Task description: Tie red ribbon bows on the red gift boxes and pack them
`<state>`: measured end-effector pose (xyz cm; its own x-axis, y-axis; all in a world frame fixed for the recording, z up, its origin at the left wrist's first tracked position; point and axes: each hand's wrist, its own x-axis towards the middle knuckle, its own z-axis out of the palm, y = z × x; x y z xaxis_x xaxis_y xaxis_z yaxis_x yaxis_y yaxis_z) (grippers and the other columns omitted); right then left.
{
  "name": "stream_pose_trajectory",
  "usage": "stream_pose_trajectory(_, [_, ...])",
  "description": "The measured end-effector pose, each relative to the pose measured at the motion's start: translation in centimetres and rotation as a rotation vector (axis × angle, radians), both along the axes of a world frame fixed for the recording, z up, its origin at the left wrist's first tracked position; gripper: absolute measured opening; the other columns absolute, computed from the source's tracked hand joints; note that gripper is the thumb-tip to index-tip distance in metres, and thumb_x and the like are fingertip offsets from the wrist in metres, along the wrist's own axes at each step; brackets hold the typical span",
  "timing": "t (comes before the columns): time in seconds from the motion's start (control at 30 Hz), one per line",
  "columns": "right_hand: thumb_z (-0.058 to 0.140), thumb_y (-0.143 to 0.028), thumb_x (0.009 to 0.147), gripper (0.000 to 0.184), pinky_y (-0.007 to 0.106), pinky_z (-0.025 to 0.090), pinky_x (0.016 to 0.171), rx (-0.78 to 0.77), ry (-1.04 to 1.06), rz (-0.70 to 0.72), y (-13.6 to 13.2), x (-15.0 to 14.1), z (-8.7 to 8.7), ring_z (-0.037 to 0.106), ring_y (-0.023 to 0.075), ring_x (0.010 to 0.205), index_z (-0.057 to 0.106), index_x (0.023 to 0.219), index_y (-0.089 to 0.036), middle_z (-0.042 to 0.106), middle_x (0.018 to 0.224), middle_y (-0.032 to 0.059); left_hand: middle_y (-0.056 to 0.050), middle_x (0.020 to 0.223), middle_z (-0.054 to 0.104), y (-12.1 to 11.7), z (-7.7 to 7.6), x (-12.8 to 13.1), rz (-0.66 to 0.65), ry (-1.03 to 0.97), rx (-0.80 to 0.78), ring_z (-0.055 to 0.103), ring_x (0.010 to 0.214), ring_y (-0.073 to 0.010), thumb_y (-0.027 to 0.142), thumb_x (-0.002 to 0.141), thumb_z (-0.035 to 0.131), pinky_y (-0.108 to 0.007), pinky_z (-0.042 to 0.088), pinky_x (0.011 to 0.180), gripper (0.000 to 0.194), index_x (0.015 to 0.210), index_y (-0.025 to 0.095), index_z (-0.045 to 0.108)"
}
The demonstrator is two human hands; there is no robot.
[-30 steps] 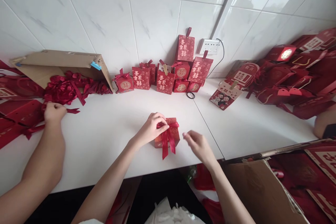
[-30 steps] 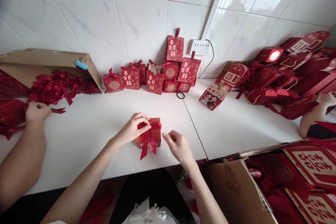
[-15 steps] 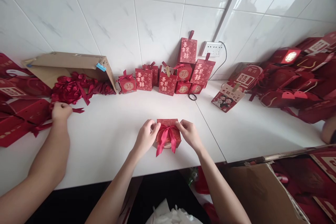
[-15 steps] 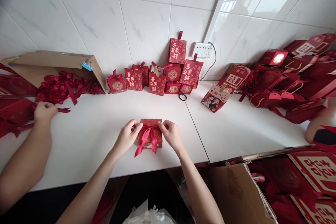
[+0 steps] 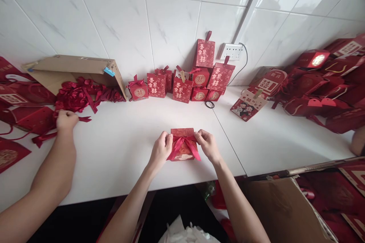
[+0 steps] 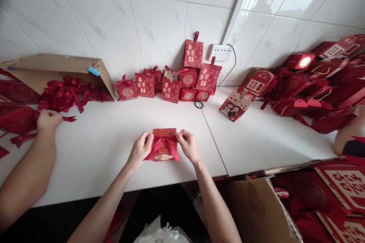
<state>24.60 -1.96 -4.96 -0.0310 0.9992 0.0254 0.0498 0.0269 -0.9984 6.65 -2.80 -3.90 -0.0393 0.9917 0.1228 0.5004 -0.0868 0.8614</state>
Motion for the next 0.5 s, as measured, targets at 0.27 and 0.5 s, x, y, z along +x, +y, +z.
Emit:
stream_pose_trajectory(0.27, [0.049,-0.059,0.080,0.043,0.030,0.045,0.066,-0.073,0.103,-0.092,-0.3,2.7,-1.1,0.050,0.0138,0.061,0.046,0.062,-0.020,0.047,0.061,-0.0011,0.005,0.055,0.038,0.1,0.5,-0.9,-0.083,-0.163,-0.145,0.040,0.051,-0.0105,0.050,0.084,0.038,-0.023,0.035,0.051,0.038,0.061,0.021,0.034])
stream_pose_trajectory(0.5, [0.081,-0.052,0.052,0.118,0.050,0.033,0.105,0.233,-0.210,0.431,-0.6,2.8,-0.8,0.027,0.0306,0.134,0.010,0.143,-0.030,0.021,0.146,0.0154,0.002,0.066,0.056,-0.3,1.8,-0.5,-0.083,-0.152,-0.141,0.055,0.059,-0.0124,0.046,0.080,0.052,-0.022,0.042,0.054,0.028,0.071,0.019,0.049])
